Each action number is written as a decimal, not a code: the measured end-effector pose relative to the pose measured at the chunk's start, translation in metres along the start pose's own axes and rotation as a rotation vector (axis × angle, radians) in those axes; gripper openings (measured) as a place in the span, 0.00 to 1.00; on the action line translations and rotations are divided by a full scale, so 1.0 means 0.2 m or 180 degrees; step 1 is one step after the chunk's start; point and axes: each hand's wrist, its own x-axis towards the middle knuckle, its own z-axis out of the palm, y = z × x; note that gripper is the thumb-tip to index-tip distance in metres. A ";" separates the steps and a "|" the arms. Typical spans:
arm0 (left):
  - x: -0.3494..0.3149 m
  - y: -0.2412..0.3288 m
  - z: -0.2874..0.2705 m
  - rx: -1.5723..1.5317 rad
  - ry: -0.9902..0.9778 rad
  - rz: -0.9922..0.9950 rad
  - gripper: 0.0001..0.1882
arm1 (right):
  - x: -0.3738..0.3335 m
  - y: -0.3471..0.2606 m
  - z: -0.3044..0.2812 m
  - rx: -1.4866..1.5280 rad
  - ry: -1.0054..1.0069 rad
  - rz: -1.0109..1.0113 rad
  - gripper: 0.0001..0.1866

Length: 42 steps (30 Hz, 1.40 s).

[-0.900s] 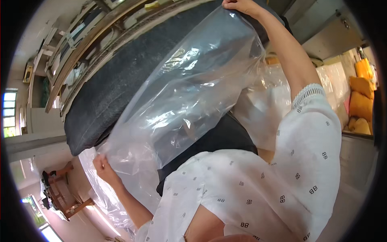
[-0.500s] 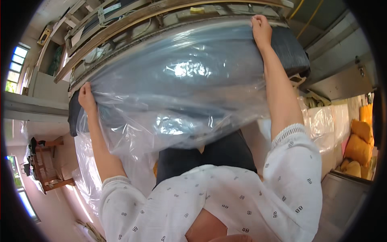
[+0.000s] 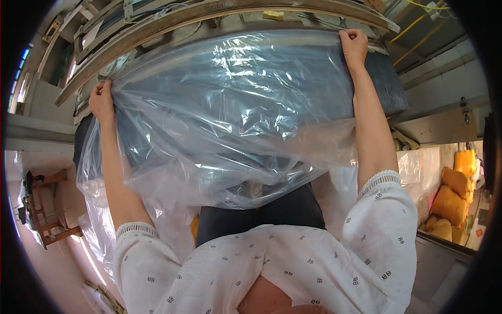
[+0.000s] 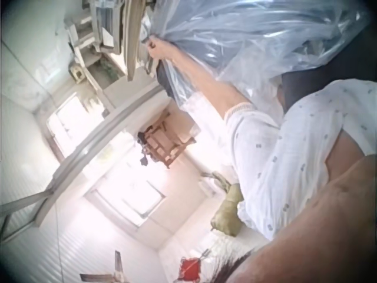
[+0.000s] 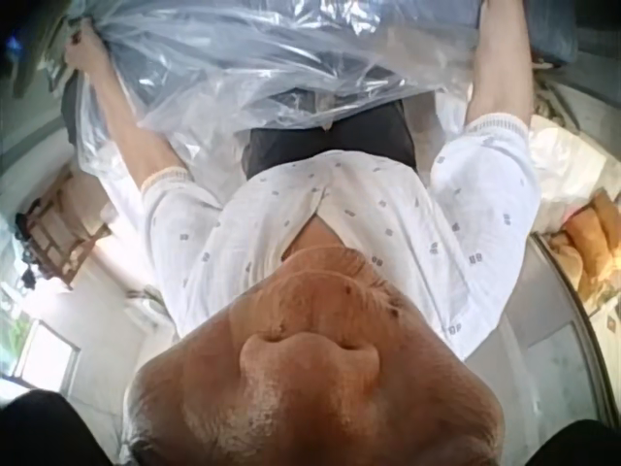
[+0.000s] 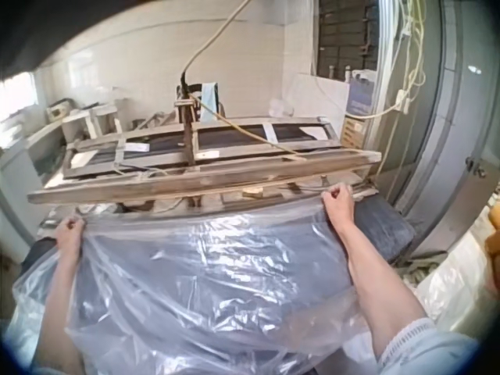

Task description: Covering a large foam component with a clear plastic sheet on a workbench.

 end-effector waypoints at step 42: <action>-1.76 0.97 -0.27 0.0104 -0.2827 0.3766 0.30 | -0.31 -0.30 -0.50 0.1836 -0.1288 0.0113 0.08</action>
